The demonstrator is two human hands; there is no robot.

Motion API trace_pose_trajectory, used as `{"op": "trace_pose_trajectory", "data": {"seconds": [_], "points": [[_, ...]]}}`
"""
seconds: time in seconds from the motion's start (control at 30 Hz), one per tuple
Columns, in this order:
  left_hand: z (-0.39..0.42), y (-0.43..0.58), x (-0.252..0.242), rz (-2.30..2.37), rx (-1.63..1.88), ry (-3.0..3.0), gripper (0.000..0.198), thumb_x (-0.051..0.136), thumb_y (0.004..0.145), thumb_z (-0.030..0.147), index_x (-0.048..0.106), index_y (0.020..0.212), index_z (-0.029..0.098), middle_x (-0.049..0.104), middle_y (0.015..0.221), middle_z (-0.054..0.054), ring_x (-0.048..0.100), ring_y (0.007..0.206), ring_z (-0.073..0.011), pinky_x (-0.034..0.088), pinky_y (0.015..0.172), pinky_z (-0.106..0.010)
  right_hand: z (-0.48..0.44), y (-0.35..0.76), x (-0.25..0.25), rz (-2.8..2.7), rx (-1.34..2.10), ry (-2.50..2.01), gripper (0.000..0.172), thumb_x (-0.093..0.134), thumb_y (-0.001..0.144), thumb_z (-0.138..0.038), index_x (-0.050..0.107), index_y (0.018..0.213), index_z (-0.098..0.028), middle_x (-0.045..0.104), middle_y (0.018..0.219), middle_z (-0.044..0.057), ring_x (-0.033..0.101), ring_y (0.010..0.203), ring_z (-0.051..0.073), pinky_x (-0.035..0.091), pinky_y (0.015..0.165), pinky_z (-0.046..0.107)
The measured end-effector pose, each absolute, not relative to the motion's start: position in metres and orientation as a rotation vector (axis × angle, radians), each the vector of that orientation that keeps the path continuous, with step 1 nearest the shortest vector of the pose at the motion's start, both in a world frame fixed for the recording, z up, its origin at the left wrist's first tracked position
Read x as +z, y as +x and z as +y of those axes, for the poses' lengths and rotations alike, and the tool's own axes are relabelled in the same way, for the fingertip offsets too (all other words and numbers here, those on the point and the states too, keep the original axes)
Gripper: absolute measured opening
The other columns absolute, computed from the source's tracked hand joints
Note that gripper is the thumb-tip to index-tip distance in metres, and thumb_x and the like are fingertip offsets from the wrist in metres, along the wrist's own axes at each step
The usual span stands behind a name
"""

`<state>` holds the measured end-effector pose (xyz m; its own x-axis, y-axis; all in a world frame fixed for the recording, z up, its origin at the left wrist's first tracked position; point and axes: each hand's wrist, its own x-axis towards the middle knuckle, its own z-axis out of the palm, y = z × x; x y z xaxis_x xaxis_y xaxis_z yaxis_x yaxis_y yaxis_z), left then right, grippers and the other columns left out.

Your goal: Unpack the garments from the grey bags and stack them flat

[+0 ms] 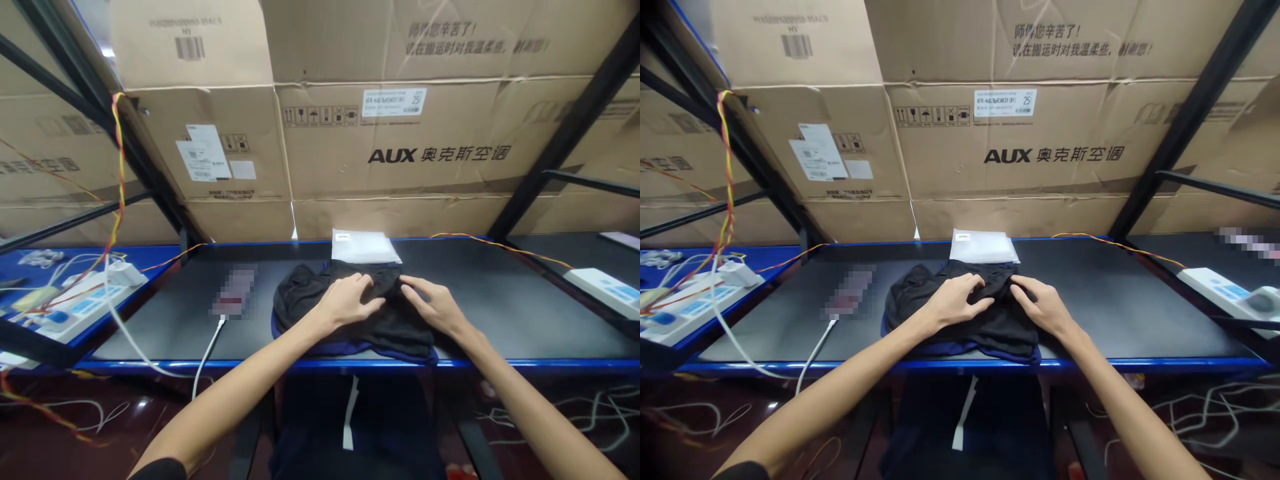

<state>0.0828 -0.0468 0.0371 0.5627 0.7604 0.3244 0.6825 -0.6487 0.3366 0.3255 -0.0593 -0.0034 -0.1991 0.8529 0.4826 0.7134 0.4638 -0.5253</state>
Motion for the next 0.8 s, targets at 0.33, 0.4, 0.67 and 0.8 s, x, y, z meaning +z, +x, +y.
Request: {"op": "trace_pose_trajectory", "data": {"seconds": [0.33, 0.4, 0.67, 0.8], "points": [[-0.042, 0.085, 0.035, 1.282, 0.897, 2.211, 0.019, 0.054, 0.089, 0.035, 0.060, 0.078, 0.020, 0.066, 0.070, 0.001, 0.061, 0.062, -0.0137, 0.043, 0.059, -0.023, -0.054, 0.322, -0.013, -2.284, 0.210, -1.265, 0.045, 0.047, 0.093, -0.040, 0.061, 0.132, -0.022, 0.061, 0.136, 0.009, 0.054, 0.129, 0.029, 0.045, 0.109, 0.049], [-0.042, 0.078, 0.038, 1.290, 0.993, 2.124, 0.020, 0.053, 0.089, 0.035, 0.059, 0.079, 0.020, 0.067, 0.072, 0.001, 0.061, 0.062, -0.0126, 0.044, 0.060, -0.022, -0.053, 0.324, -0.014, -2.299, 0.218, -1.275, 0.045, 0.047, 0.093, -0.038, 0.060, 0.133, -0.022, 0.059, 0.138, 0.009, 0.052, 0.131, 0.029, 0.044, 0.110, 0.049], [-0.048, 0.029, 0.042, 1.598, 0.998, 2.214, 0.049, 0.054, 0.088, 0.027, 0.046, 0.137, 0.028, 0.059, 0.058, 0.007, 0.060, 0.054, -0.0156, 0.044, 0.061, -0.024, -0.051, 0.330, -0.012, -2.355, 0.246, -1.281, 0.044, 0.045, 0.093, -0.032, 0.060, 0.134, -0.025, 0.059, 0.139, 0.006, 0.041, 0.139, 0.028, 0.035, 0.115, 0.054], [-0.052, 0.012, 0.030, 1.840, 0.649, 2.369, 0.028, 0.055, 0.089, 0.031, 0.065, 0.116, 0.032, 0.065, 0.074, 0.000, 0.065, 0.072, -0.0198, 0.046, 0.066, -0.027, -0.050, 0.332, -0.015, -2.340, 0.260, -1.273, 0.043, 0.045, 0.094, -0.034, 0.059, 0.134, -0.027, 0.059, 0.139, 0.005, 0.041, 0.139, 0.028, 0.032, 0.116, 0.057]]}}
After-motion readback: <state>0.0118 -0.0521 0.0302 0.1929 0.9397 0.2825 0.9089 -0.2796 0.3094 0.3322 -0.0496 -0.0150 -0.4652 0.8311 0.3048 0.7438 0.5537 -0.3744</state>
